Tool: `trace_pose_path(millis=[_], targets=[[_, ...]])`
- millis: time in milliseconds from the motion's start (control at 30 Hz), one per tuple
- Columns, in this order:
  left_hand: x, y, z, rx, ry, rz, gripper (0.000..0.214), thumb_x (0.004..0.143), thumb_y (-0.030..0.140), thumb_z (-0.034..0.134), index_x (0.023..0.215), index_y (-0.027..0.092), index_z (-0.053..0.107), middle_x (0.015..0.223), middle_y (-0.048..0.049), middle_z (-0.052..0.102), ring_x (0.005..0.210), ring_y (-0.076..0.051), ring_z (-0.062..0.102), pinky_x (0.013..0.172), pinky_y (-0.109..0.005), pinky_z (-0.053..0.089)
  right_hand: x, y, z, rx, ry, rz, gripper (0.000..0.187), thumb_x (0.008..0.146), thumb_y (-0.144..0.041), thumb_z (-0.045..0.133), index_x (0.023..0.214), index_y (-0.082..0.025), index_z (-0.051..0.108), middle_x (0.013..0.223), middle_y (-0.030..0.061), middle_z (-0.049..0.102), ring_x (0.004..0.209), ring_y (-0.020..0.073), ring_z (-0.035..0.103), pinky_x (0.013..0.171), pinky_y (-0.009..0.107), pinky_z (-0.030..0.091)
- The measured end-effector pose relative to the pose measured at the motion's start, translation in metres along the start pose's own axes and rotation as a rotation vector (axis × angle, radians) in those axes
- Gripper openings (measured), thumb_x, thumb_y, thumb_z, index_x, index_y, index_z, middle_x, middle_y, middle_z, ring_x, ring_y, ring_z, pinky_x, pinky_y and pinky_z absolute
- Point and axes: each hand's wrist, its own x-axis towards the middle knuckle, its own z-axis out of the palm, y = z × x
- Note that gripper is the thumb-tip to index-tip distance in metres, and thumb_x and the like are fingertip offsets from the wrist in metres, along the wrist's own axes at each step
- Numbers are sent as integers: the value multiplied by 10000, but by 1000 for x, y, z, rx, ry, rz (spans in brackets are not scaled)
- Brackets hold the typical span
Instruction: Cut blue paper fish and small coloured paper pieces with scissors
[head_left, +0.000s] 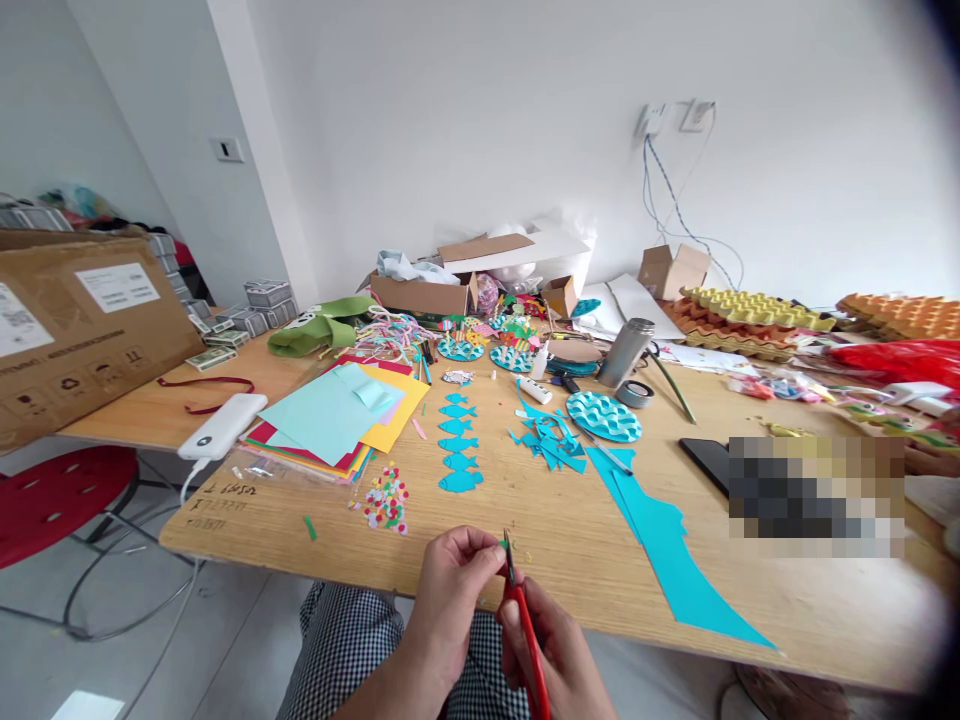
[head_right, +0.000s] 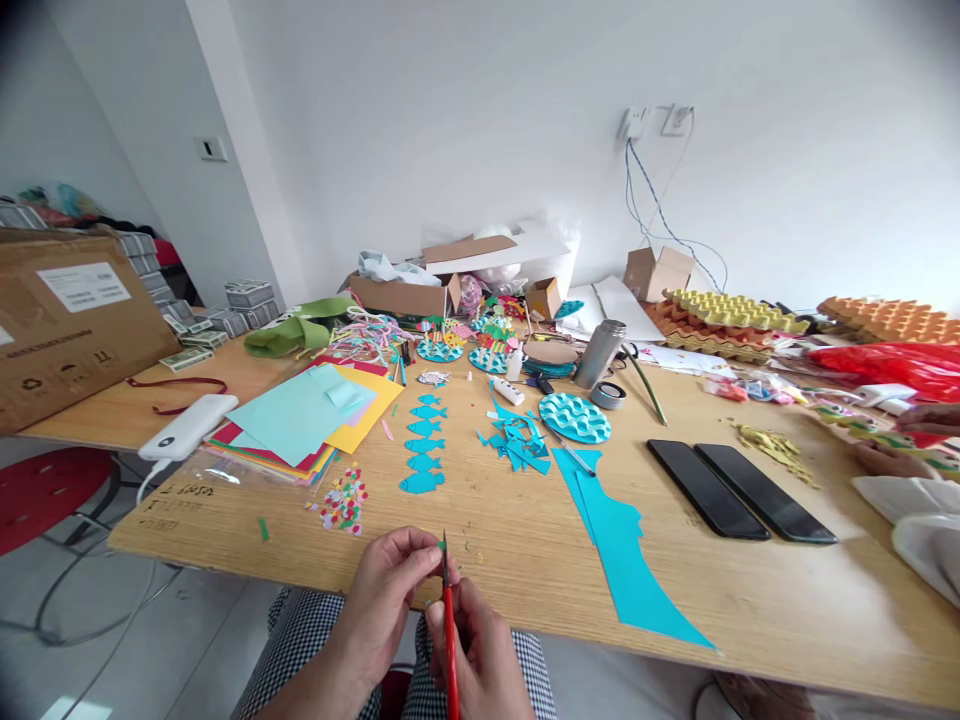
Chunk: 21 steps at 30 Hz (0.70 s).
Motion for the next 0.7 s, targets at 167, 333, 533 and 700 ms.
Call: trace_pose_path(millis=[167,333,533,700], targets=[[1,0,-1,-12,-6,-7,127,635,262,686,617,149,631,584,-44,652,622,-178,586,671,-296,445,0,3,0,12,1,10,542,796,-741,462,721,-206,423,518,-78,406,449,79,368,442,205,317],[1,0,-1,-26,-14,-16,117,638,255,684,614,153,632,581,-42,652,626,-177,592,673,-291,447,0,4,0,4,-1,12,540,799,-737,462,712,-206,417,521,-72,415,449,79,369,442,207,314],[1,0,0,-29,-13,-11,115,645,254,682,628,150,637,591,-44,655,630,-177,594,677,-296,453,-1,1,1,13,15,14,548,781,-751,474,694,-213,414,516,-72,411,441,79,371,434,206,308],[1,0,-1,-10,-20,-9,116,646,249,672,610,146,632,602,-44,647,621,-167,577,663,-291,447,-2,0,0,4,18,14,549,779,-748,485,711,-206,428,511,-74,415,438,77,370,434,204,301]])
